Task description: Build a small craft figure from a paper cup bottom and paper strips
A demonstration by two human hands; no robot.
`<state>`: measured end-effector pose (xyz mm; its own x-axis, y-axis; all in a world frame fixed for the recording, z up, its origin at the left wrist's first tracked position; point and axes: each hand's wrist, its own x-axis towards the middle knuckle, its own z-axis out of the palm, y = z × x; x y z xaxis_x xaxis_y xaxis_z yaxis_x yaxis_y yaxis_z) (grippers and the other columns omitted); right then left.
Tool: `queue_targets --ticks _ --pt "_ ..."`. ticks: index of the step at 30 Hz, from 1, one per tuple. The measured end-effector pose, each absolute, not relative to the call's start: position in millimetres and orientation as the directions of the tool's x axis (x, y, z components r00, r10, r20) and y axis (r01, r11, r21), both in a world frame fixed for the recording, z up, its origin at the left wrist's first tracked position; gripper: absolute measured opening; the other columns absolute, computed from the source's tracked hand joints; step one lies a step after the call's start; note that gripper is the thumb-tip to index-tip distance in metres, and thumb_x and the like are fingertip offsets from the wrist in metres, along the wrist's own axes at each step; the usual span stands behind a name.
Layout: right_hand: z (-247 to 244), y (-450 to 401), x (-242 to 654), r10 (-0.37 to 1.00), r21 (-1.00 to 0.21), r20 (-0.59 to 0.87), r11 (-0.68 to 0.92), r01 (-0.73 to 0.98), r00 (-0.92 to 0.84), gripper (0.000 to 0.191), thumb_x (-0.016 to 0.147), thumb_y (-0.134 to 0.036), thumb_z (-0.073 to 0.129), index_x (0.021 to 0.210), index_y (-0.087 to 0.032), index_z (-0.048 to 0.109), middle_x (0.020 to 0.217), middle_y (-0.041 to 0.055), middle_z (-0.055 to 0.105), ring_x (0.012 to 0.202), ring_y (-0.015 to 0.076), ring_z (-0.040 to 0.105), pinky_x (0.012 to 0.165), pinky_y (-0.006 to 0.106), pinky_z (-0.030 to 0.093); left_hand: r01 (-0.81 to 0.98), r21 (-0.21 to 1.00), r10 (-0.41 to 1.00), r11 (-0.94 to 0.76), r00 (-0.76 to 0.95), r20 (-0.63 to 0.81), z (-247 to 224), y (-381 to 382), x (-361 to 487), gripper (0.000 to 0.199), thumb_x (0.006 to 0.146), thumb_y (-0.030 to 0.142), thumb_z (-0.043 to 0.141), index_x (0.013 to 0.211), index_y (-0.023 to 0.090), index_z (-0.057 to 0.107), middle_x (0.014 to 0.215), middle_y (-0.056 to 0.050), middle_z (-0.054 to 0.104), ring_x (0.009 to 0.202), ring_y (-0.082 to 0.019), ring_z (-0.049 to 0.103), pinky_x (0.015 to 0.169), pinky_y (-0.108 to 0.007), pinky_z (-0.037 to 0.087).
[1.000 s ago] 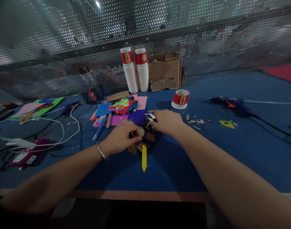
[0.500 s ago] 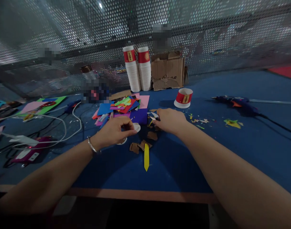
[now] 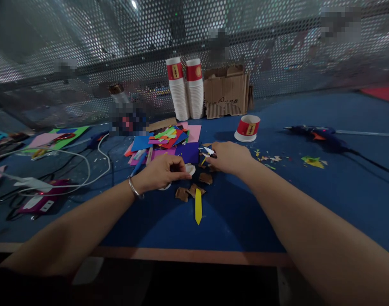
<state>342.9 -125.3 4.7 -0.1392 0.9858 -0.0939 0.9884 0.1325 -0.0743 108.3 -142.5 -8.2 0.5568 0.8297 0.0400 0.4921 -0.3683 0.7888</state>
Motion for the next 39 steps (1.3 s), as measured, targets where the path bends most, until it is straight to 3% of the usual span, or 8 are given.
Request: queue_targets --ticks 5,12,20,30,39 --pt "4 -124 344 0.987 -0.072 -0.083 0.135 0.988 -0.140 0.040 0.096 -0.052 0.052 0.112 -0.021 0.069 0.102 0.0144 0.075 0.092 0.0311 0.070 0.068 0.034 0.045 0.467 0.800 0.818 -0.378 0.574 0.052 -5 -141 108 0.026 0.078 0.029 0.082 0.070 0.016 0.061 0.067 0.003 0.060 0.062 -0.009 0.049 0.060 -0.025 0.037" --pt "2 -118 348 0.983 -0.064 -0.082 0.157 0.986 -0.162 0.040 0.096 -0.049 0.053 0.116 -0.019 0.070 0.104 0.0158 0.075 0.093 0.0324 0.070 0.066 0.035 0.045 0.409 0.821 0.820 -0.398 0.561 0.118 5 -141 104 0.032 0.079 0.040 0.083 0.073 0.016 0.063 0.072 -0.001 0.066 0.066 -0.012 0.058 0.062 -0.025 0.044" --pt "4 -118 350 0.988 -0.031 -0.077 0.133 0.991 -0.135 0.041 0.095 -0.049 0.054 0.117 -0.020 0.071 0.115 0.0146 0.075 0.103 0.0338 0.069 0.070 0.037 0.047 0.397 0.738 0.734 -0.546 0.652 0.192 -4 -140 112 0.030 0.083 0.038 0.079 0.072 0.017 0.061 0.070 0.002 0.060 0.066 -0.011 0.050 0.062 -0.026 0.037" --pt "8 -125 347 0.993 0.022 -0.069 0.094 0.995 -0.093 0.041 0.097 -0.052 0.051 0.115 -0.020 0.069 0.111 0.0164 0.075 0.100 0.0355 0.070 0.067 0.037 0.045 0.337 0.821 0.707 -0.462 0.698 0.112 -14 -135 117 0.032 0.081 0.038 0.079 0.071 0.018 0.056 0.069 0.003 0.056 0.066 -0.011 0.047 0.063 -0.026 0.038" --pt "14 -129 346 0.993 0.016 -0.054 0.107 0.994 -0.106 0.034 0.096 -0.044 0.057 0.115 -0.019 0.071 0.113 0.0181 0.075 0.102 0.0371 0.070 0.070 0.039 0.048 0.345 0.834 0.781 -0.431 0.605 0.154 -7 -134 111 0.031 0.082 0.039 0.079 0.074 0.017 0.060 0.075 -0.001 0.063 0.068 -0.012 0.054 0.064 -0.026 0.042"
